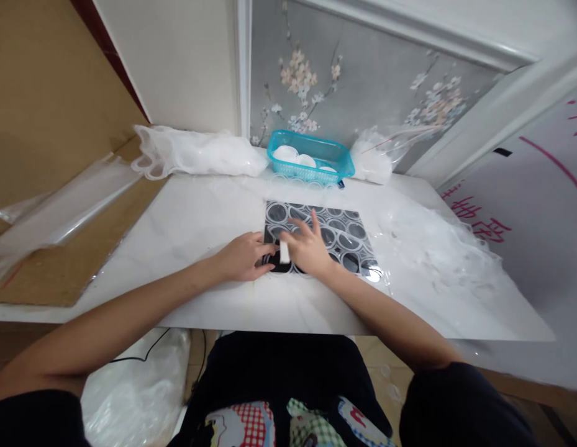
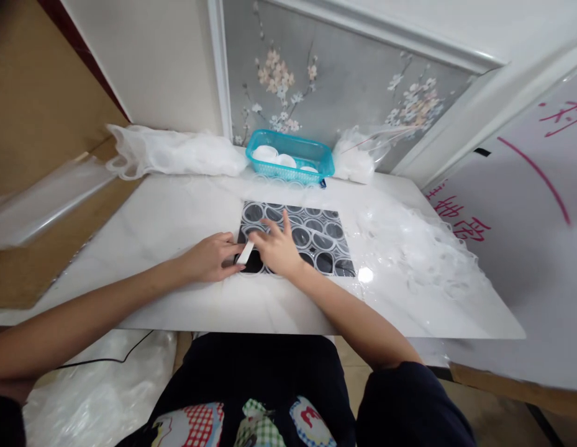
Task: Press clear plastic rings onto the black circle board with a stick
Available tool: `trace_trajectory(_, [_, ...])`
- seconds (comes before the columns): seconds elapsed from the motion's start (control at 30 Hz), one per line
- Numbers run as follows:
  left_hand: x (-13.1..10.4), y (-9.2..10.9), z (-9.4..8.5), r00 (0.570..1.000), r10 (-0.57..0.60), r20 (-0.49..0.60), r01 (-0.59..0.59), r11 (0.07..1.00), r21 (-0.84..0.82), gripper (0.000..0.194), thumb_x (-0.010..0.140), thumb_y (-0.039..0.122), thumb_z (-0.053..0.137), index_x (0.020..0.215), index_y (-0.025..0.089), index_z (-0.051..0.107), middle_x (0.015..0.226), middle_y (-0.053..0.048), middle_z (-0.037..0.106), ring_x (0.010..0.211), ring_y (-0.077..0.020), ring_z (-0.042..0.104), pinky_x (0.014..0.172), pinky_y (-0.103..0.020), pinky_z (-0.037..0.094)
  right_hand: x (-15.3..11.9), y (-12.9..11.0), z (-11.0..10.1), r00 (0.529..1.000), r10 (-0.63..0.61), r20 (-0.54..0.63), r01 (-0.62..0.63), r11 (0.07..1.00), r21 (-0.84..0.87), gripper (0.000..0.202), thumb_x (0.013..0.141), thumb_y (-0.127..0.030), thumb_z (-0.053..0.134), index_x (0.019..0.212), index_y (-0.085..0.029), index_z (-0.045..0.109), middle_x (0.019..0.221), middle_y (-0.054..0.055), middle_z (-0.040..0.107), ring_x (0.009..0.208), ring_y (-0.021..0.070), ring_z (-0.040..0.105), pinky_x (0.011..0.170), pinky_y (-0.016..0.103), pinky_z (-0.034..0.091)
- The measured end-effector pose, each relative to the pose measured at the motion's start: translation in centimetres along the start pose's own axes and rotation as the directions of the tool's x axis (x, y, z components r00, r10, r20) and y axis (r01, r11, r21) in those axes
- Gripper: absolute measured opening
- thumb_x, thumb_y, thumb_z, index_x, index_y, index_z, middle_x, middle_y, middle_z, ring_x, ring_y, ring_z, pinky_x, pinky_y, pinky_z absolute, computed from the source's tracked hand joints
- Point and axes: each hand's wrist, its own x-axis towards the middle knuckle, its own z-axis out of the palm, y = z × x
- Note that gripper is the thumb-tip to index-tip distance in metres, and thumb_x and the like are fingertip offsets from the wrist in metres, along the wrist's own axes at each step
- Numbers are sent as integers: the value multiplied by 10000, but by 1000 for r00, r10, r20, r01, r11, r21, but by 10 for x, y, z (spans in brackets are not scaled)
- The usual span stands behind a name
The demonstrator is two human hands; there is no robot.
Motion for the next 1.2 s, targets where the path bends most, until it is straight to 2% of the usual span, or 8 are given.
trace_trajectory(0.03, [0,0,0,1000,-23,0,23,1000,-18,305,850,328,677,1108,165,684,855,-67,645,798,-218,596,747,-330,489,7,7,-7,989,93,-119,-95,995,-15,238,907,-133,460,937,-222,678,986,99,735,1197,316,549,1158,641,161])
trace_trajectory(0.1, [0,0,0,999,-28,-19,27,998,-50,307,858,331,680,1114,162,683,899,-72,672,830,-218,603,759,-329,496,17,19,-22,885,275,-376,-287,958,23,307,965,-185,365,943,-198,671,1019,135,711,1119,306,568,1089,601,300])
trace_trajectory(0.13, [0,1,0,999,-6,-43,4,998,-58,274,872,323,667,1091,159,685,925,-74,689,854,-219,604,774,-331,497,16,24,-28,856,294,-425,-305,951,44,328,981,-215,343,951,-193,669,1023,140,704,1087,300,576,1050,569,356])
trace_trajectory(0.27, [9,7,5,977,141,-160,-144,990,-8,247,954,345,565,1076,157,669,1142,-91,703,969,-232,595,868,-375,478,-17,23,-28,967,171,-188,-153,983,107,244,961,-311,469,867,-230,680,929,87,719,1026,290,616,995,505,433])
trace_trajectory(0.43, [22,18,13,972,227,-62,-220,970,108,399,959,467,545,1169,141,636,1337,-121,618,1013,-271,566,849,-409,460,-50,21,-9,932,355,-75,-301,872,387,243,936,-409,530,872,-236,687,951,77,734,896,249,678,818,398,558])
trace_trajectory(0.57, [23,21,15,975,222,-10,-220,969,114,427,965,488,525,1184,132,614,1345,-131,606,1017,-275,553,823,-397,447,-47,27,-7,936,349,-38,-299,849,435,254,916,-434,558,866,-238,710,940,70,731,859,235,690,790,380,569])
trace_trajectory(1.0, [23,21,18,982,187,-17,-186,981,59,413,939,476,567,1193,152,595,1334,-122,606,991,-276,539,826,-395,427,-53,31,-5,938,345,-45,-313,892,327,242,932,-393,548,912,-230,725,996,95,742,1122,301,642,987,499,483])
trace_trajectory(1.2, [26,22,17,988,152,33,-152,988,20,456,931,504,561,1195,134,584,1299,-125,624,977,-283,536,815,-401,431,-51,16,-9,997,48,60,-42,994,-96,230,936,-163,488,996,-258,689,965,46,760,1273,291,523,1175,601,196])
